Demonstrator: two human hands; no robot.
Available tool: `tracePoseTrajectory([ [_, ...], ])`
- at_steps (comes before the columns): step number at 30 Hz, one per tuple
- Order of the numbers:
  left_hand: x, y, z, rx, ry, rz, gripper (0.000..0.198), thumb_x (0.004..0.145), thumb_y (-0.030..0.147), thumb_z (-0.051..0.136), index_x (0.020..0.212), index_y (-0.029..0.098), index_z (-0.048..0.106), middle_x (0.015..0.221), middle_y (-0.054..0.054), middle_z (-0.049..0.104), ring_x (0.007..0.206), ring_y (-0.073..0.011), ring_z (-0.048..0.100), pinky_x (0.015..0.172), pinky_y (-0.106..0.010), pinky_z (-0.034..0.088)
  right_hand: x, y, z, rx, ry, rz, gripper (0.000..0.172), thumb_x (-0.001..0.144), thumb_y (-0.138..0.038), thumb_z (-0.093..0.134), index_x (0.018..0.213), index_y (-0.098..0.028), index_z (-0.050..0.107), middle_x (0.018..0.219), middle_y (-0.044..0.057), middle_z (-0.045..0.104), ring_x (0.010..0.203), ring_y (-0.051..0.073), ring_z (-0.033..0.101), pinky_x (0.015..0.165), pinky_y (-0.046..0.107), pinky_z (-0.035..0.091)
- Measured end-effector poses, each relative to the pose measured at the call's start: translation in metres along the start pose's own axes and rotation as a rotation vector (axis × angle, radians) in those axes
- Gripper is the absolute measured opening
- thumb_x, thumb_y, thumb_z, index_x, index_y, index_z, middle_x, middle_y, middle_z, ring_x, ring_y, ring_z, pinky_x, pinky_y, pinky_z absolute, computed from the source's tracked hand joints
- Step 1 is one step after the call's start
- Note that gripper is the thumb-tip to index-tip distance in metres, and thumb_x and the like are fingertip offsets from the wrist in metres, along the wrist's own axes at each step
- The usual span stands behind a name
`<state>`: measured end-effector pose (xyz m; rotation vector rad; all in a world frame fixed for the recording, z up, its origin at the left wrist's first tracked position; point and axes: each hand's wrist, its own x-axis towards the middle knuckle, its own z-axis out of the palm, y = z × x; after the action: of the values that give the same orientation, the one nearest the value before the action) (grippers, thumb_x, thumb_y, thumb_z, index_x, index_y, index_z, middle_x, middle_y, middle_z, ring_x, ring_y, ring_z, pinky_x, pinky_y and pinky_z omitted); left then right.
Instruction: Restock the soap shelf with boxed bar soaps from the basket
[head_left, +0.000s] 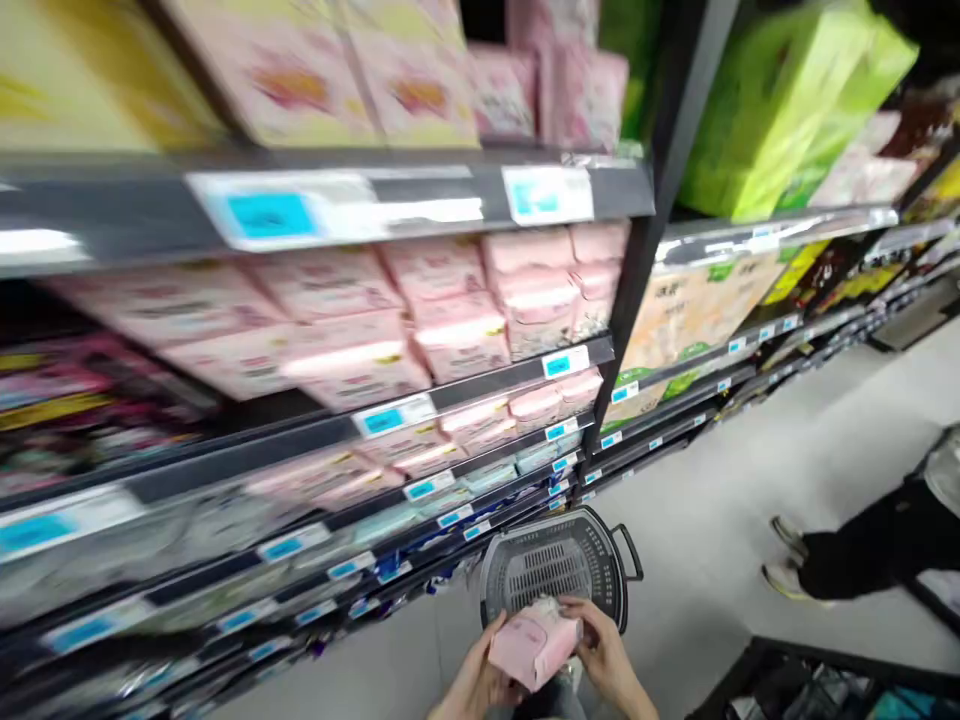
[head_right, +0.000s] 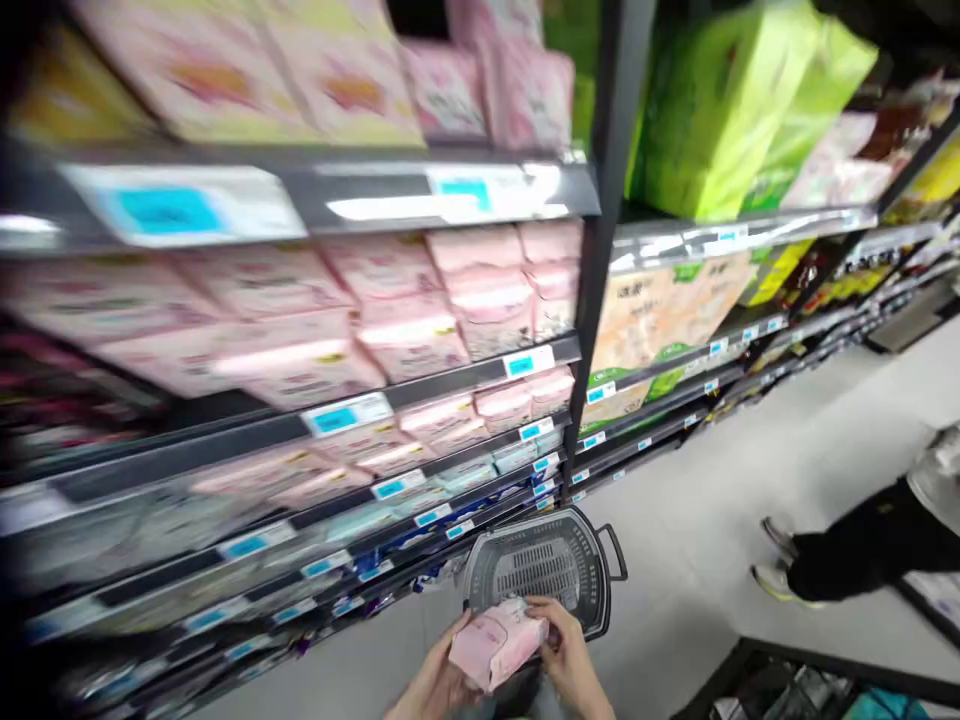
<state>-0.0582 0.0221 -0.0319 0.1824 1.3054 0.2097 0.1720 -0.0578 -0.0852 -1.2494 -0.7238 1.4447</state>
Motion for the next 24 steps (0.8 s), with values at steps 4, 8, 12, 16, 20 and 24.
tracePoseTrajectory([
  [4, -0.073, 0.028, 0.048, 0.09, -0.121, 0.152, 0.084, 0.069, 0.058, 0.086, 0.143, 0.024, 0.063, 0.099, -0.009, 0.08, 0.076, -0.0274, 0.074, 0.058, -0.031, 0.056, -0.004, -0.075, 0.023, -0.006, 0.094, -0.097, 0.032, 0.083, -0.034, 0.071, 0.114, -0.031, 0.081, 0.14, 0.012, 0.068, 0.134, 0.035, 0.062, 0.112, 0.053, 0.051],
  [8, -0.113, 0.034, 0.064, 0.095, -0.088, 0.394, 0.103, 0.073, 0.065, 0.083, 0.16, 0.028, 0.043, 0.131, -0.015, 0.073, 0.087, -0.0293, 0.076, 0.065, -0.035, 0.06, -0.008, -0.104, 0.066, 0.166, 0.418, 0.004, 0.065, 0.081, -0.06, 0.075, 0.136, -0.026, 0.068, 0.144, 0.015, 0.064, 0.129, 0.034, 0.065, 0.103, 0.048, 0.059],
  [12, -0.133, 0.033, 0.058, 0.214, 0.081, 0.696, 0.105, 0.077, 0.073, 0.076, 0.162, 0.026, 0.039, 0.166, -0.015, 0.044, 0.144, -0.0396, 0.052, 0.107, -0.044, 0.055, -0.028, -0.109, 0.119, 0.346, 0.327, 0.225, 0.076, 0.082, -0.076, 0.067, 0.134, -0.019, 0.068, 0.124, 0.015, 0.074, 0.098, 0.031, 0.075, 0.059, 0.035, 0.064],
  [16, -0.15, 0.033, 0.036, 0.46, 0.082, 0.786, 0.099, 0.084, 0.076, 0.065, 0.164, 0.025, 0.037, 0.171, -0.012, 0.035, 0.161, -0.0363, 0.024, 0.131, -0.046, 0.026, -0.05, -0.113, 0.165, 0.346, 0.351, 0.128, 0.088, 0.077, -0.066, 0.08, 0.149, -0.021, 0.056, 0.123, 0.013, 0.074, 0.074, 0.021, 0.071, 0.042, 0.023, 0.052],
  [20, -0.156, 0.032, 0.02, 0.534, 0.078, 0.792, 0.099, 0.084, 0.075, 0.066, 0.165, 0.028, 0.034, 0.172, -0.009, 0.034, 0.16, -0.0349, 0.027, 0.131, -0.046, 0.025, -0.053, -0.122, 0.186, 0.367, 0.458, 0.069, 0.088, 0.082, -0.072, 0.072, 0.153, -0.023, 0.054, 0.125, 0.013, 0.074, 0.061, 0.017, 0.067, 0.044, 0.027, 0.055],
  [24, -0.151, 0.031, 0.013, 0.496, 0.136, 0.765, 0.104, 0.074, 0.085, 0.066, 0.158, 0.027, 0.047, 0.164, -0.009, 0.048, 0.155, -0.0374, 0.038, 0.123, -0.044, 0.042, -0.052, -0.136, 0.188, 0.359, 0.556, 0.02, 0.086, 0.082, -0.077, 0.067, 0.152, -0.028, 0.057, 0.131, 0.012, 0.073, 0.073, 0.027, 0.074, 0.057, 0.041, 0.066],
])
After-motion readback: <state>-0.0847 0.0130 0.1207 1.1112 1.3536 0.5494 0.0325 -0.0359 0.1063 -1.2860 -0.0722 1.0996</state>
